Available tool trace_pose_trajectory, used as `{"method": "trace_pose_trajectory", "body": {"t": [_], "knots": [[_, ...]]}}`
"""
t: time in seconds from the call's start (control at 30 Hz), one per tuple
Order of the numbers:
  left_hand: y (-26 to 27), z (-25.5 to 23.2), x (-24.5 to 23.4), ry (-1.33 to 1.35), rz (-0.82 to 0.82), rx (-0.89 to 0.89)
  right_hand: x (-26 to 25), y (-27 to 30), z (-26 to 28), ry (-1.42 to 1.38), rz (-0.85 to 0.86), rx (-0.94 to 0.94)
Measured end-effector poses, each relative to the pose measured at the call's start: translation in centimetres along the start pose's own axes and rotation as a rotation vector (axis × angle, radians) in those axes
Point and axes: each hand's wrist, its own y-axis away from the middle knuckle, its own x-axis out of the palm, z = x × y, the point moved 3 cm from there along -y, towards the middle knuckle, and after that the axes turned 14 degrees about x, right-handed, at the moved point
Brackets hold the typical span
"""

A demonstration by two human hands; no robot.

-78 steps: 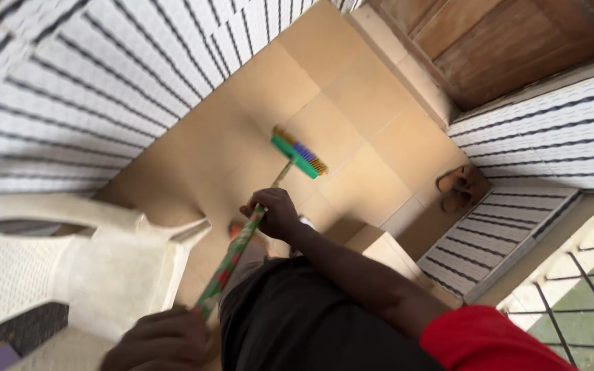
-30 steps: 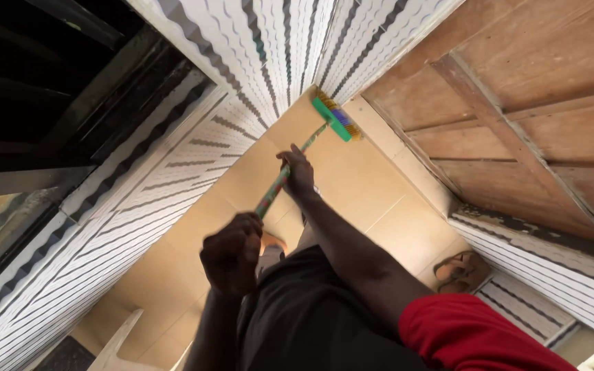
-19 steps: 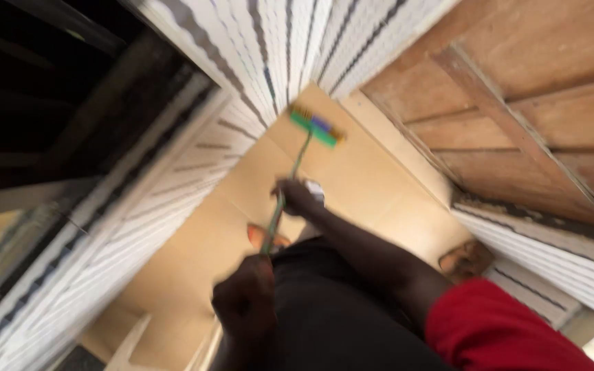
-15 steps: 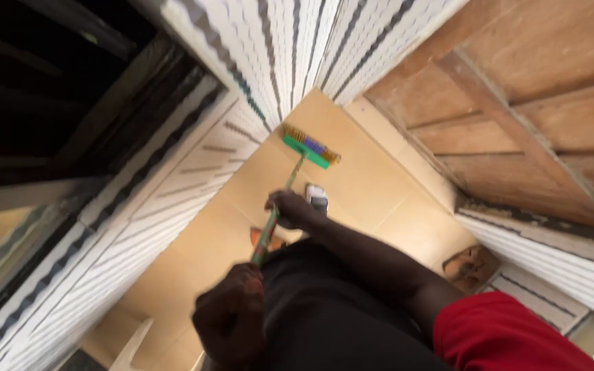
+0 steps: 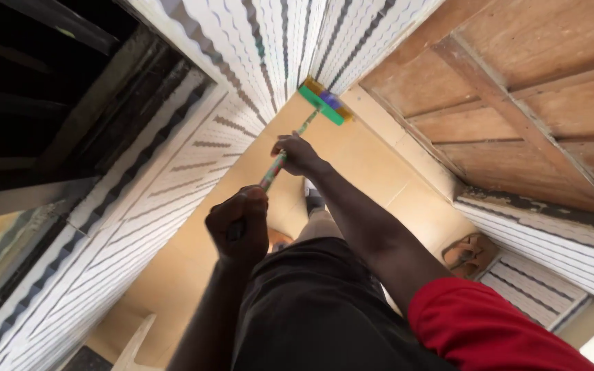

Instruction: Sweep the balcony floor using a broom and dustpan.

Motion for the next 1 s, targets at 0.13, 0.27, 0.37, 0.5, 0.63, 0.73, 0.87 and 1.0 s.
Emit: {"method": "trace_pose_trajectory", "body": {"t": [0.13,0.27,0.37,0.5,0.63,0.73,0.87,1.0], "knots": [[-0.5,-4.6,0.3,-0.209,0.114,-0.046,4.9,4.0,-0.4,-0.384,0.055,-0.182],[0.0,-8.5,0.9,-0.189,0.134,-0.047,-2.2,8.4,9.4,-0.285,0.068,-0.152],[-0.8,-10.6,0.9,-0.185,0.149,-0.036,-4.4,8.6,12.1,-0.385,0.185,-0.128],[-2.2,-11.8,1.4,-0.01,0.167,0.115,-7.0,8.6,11.8,-0.333,0.076,0.08],[-1.6,-5.6,1.1,-0.049,0.152,0.276,-4.4,4.5,5.1,-0.218,-0.304,0.048],[-0.7,-0.9,1.2,-0.171,0.104,-0.068,-0.9,1.6,0.5,-0.13,-0.233,0.066],[-3.1,-4.6,2.3,-0.15,0.126,-0.06,-2.6,2.7,2.7,-0.227,-0.037,0.118],[-4.4,-8.3,3.1,-0.137,0.194,-0.05,-6.3,5.0,7.9,-0.304,0.09,0.168]]}}
